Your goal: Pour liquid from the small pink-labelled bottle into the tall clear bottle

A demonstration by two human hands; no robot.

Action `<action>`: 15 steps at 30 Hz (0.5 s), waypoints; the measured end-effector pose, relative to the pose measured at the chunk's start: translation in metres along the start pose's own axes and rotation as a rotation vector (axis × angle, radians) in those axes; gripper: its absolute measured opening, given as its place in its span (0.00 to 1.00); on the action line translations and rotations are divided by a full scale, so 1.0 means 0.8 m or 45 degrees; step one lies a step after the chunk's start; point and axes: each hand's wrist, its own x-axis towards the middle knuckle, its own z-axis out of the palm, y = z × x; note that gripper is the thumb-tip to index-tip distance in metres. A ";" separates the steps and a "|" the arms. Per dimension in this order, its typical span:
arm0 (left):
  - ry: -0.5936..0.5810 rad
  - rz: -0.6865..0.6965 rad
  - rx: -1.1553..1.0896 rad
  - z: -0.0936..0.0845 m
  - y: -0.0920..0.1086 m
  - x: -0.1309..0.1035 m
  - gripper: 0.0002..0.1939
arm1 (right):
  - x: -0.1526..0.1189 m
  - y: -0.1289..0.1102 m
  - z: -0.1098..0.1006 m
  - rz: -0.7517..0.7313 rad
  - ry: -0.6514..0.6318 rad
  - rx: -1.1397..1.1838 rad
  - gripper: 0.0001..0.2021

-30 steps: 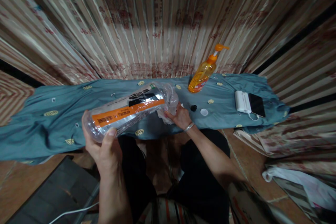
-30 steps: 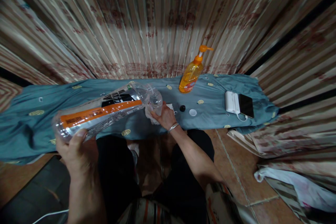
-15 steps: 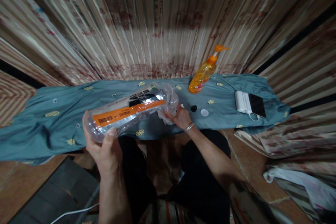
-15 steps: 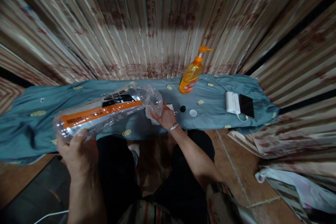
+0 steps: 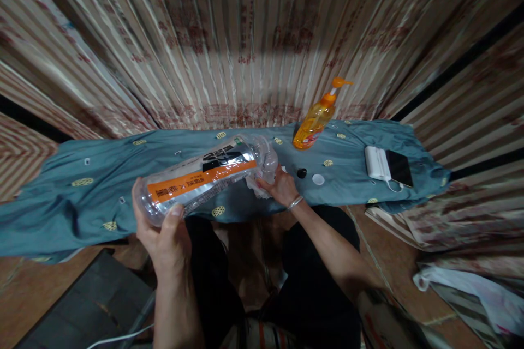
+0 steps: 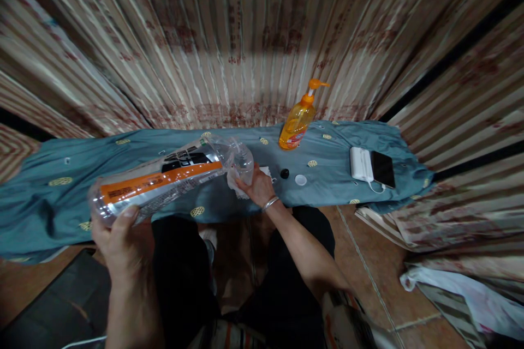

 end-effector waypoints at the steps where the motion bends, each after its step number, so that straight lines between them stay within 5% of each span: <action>1: 0.006 -0.005 -0.001 0.000 0.000 0.000 0.43 | 0.000 0.000 -0.001 0.002 -0.001 -0.004 0.29; 15: 0.050 -0.032 0.007 0.006 0.006 -0.002 0.39 | 0.000 0.001 0.001 -0.013 -0.003 0.047 0.30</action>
